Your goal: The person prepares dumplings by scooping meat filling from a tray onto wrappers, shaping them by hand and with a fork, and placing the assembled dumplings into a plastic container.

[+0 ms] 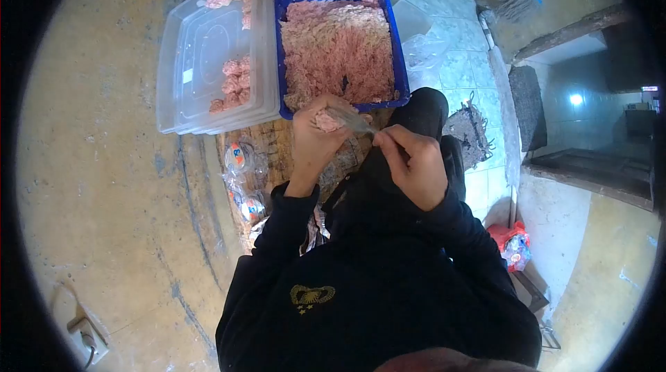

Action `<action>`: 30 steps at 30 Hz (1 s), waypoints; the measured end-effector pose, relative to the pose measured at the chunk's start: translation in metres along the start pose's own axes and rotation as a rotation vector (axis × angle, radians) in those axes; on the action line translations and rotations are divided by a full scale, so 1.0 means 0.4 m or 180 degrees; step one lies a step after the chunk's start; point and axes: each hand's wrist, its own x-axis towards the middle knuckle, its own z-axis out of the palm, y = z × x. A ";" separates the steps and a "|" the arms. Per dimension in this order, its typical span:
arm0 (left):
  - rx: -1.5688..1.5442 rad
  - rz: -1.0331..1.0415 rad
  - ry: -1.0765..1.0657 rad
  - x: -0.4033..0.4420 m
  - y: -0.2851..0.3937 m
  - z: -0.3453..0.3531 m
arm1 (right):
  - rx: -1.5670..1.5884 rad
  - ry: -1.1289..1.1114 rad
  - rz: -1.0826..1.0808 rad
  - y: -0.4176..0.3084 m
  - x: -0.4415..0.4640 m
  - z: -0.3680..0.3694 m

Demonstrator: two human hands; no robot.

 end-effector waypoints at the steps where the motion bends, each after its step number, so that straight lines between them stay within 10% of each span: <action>1: 0.0007 -0.0015 -0.0011 -0.004 -0.001 0.004 | 0.0083 0.0207 -0.0096 -0.012 -0.002 0.001; 11: 0.0769 0.0202 0.0461 0.041 0.140 -0.150 | 0.0462 0.0859 -0.0060 0.059 0.007 -0.088; 13: -0.0283 -0.0160 0.0019 0.035 0.192 -0.229 | -0.0085 0.0584 0.0085 0.133 -0.031 -0.112; 30: 0.2186 -0.0981 -0.1223 0.246 0.037 -0.724 | -0.0228 -0.0275 0.1203 0.313 -0.231 -0.093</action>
